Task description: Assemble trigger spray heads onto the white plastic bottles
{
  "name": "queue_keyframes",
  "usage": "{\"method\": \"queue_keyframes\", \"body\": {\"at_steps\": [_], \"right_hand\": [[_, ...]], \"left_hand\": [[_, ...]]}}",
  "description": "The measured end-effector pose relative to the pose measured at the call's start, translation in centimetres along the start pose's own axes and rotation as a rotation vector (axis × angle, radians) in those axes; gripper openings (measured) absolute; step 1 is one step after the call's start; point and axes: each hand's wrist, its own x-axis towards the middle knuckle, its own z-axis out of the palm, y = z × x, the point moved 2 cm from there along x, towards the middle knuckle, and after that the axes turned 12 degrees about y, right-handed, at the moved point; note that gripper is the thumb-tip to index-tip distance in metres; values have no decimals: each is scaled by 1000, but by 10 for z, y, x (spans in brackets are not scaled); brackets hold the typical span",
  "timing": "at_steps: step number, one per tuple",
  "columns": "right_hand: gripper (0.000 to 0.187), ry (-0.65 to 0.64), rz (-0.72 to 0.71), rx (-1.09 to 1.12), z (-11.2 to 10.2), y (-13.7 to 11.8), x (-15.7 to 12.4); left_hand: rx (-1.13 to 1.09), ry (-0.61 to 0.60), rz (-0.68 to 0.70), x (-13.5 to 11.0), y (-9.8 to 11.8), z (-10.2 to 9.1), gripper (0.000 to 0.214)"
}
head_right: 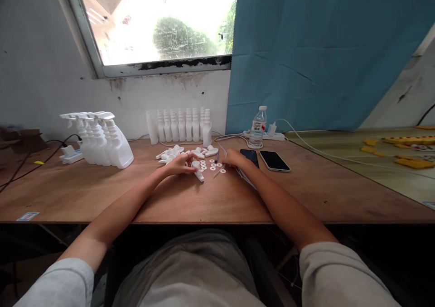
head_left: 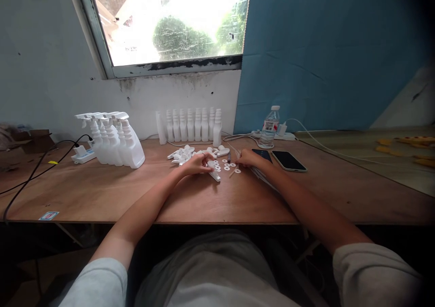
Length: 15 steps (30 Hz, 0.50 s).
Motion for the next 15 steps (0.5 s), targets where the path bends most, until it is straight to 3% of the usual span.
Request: {"method": "queue_keyframes", "body": {"at_steps": [4,8,12,15], "right_hand": [[26,-25,34,-15,0,3,0],[19,34,75,-68,-3,4,0],[26,210,92,35,-14,-2,-4],[20,423,45,318,-25,-10,-8]], "left_hand": [[13,-2,14,0,-1,0,44],[23,-7,16,-1,0,-1,45],[23,0,10,-2,-1,-1,47],[21,6,10,-1,-2,0,47]]}}
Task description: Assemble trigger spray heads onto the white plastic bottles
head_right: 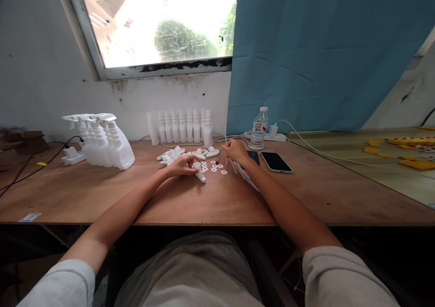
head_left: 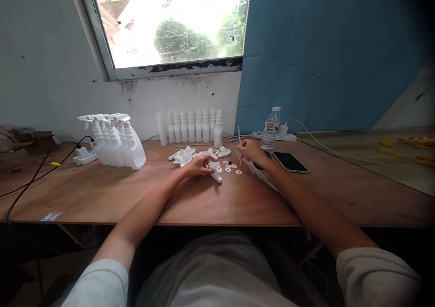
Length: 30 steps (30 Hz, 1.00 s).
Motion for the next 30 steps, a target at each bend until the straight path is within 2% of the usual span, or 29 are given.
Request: {"method": "queue_keyframes", "body": {"at_steps": [3,6,8,15,27,30], "right_hand": [[11,110,-84,322,-4,-9,-2],[14,116,-171,530,-1,-12,-4],[16,122,-216,589,2,-10,-4],[16,170,-292,501,6,-4,-2],[15,132,-293,460,12,0,2],[11,84,-320,397,14,3,6]], "left_hand": [[-5,4,6,0,1,0,47],[-10,2,-7,0,3,0,47],[-14,1,-16,0,5,0,48],[-27,-3,-22,-1,6,0,48],[-19,-6,-15,0,1,1,50],[-23,4,0,0,1,1,48]]}}
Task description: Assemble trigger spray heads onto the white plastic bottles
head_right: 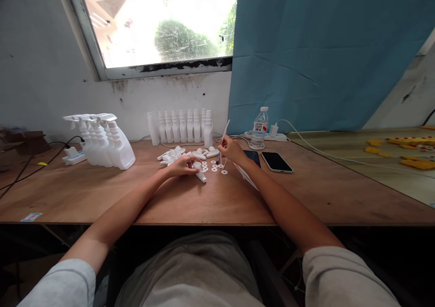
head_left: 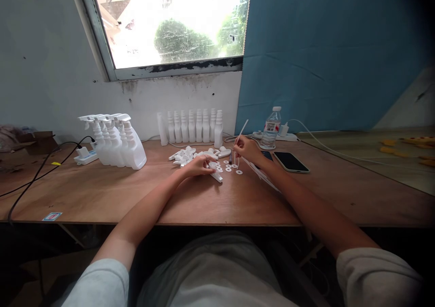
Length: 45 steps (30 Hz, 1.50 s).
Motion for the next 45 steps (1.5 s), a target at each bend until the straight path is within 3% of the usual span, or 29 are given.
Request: {"method": "queue_keyframes", "body": {"at_steps": [6,8,11,14,18,26,45], "right_hand": [[4,-329,23,-83,10,16,-3],[4,-368,43,-56,14,19,-4],[7,-300,68,91,16,10,-4],[21,-223,94,414,18,-13,-7],[34,-240,95,616,25,-41,-18],[36,-285,63,594,41,-46,-32],[25,-247,-39,460,39,-54,-37]], "left_hand": [[7,-13,15,0,-4,1,49],[7,-15,6,0,-5,1,51],[23,-15,-14,0,-5,1,53],[32,-21,-27,-1,-5,1,55],[0,-34,-21,-1,-4,2,57],[-2,-35,0,0,-4,3,56],[-27,-21,-5,0,-7,5,49]]}}
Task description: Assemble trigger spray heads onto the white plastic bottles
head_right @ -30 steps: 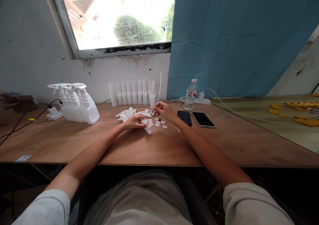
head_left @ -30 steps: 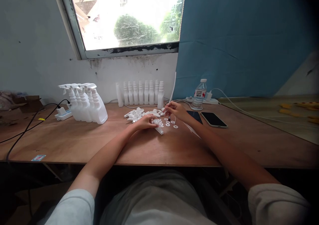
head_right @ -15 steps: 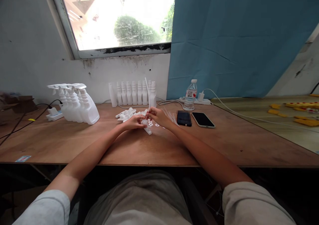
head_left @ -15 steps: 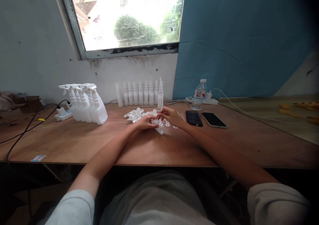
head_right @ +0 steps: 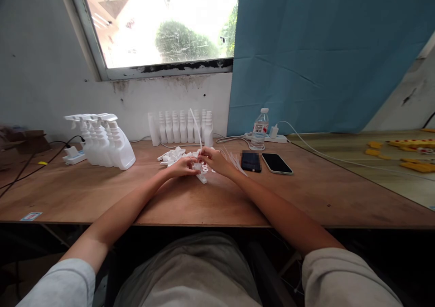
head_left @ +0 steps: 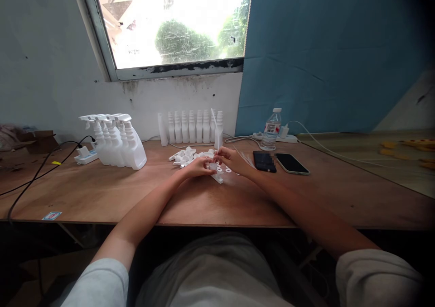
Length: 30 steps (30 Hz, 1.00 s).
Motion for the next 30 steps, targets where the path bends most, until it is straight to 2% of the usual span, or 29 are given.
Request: {"method": "queue_keyframes", "body": {"at_steps": [3,7,17,30], "right_hand": [[26,24,-32,-92,1,0,0],[29,-35,-45,-85,5,0,-1],[28,5,18,-120,14,13,1],[36,31,-74,-277,18,4,-3]], "left_hand": [[0,8,12,-1,3,0,48],[-17,-6,-14,-2,7,-1,46],[-118,-40,-134,-3,3,1,48],[-97,20,-88,-3,-2,2,46]]}}
